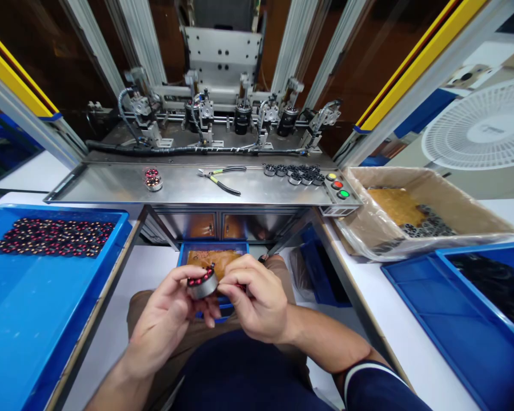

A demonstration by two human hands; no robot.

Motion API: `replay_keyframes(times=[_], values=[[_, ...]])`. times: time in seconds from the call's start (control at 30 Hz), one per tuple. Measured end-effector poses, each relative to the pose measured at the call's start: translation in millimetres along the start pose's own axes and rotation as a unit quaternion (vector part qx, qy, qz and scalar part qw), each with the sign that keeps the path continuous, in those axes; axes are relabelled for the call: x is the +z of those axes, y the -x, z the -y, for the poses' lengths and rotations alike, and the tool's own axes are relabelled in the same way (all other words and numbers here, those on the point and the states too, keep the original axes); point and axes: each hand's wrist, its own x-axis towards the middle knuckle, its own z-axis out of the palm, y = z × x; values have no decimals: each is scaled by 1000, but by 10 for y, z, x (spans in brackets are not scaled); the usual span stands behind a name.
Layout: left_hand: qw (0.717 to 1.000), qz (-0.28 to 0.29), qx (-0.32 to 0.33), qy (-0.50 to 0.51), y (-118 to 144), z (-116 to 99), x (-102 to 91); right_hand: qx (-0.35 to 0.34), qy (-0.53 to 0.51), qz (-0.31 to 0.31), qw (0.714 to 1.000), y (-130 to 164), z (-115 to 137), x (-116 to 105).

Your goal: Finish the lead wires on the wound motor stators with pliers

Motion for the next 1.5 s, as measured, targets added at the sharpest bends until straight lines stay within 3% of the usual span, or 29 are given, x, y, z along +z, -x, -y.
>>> replay_keyframes(times=[0.1,0.23,0.37,0.43,0.57,0.67,0.8,0.97,1.03,1.13,1.23,1.33,1.5], values=[[998,14,36,-54,12,-57,-42,13,-20,9,1000,-39,-8,-34],[986,-13,99,-133,31,-96,-24,26,-43,28,998,-89,-7,-66],[988,-53,129,-68,-13,-72,43,-15,-35,45,998,-100,-8,-108],[994,-68,85,-27,-43,-59,72,-55,-2,56,997,-91,-16,-133],[994,-1,-112,21,-59,-55,119,-107,51,63,991,-76,-29,-163],[993,-19,-115,29,-42,-45,136,-100,56,57,992,-76,-16,-159],[999,-30,-12,5,-30,5,110,-26,23,38,999,-68,21,-126],[976,-91,123,-155,-7,90,79,129,-95,12,987,-11,14,-51],[958,-117,168,-203,7,123,86,218,-172,13,961,33,-21,-18],[939,-148,197,-239,17,158,106,335,-298,22,893,114,-94,20],[931,-159,208,-253,10,164,124,396,-367,28,841,180,-154,47],[927,-151,220,-263,4,154,128,417,-391,27,820,212,-182,70],[921,-144,224,-285,35,163,98,431,-391,22,813,216,-182,86]])
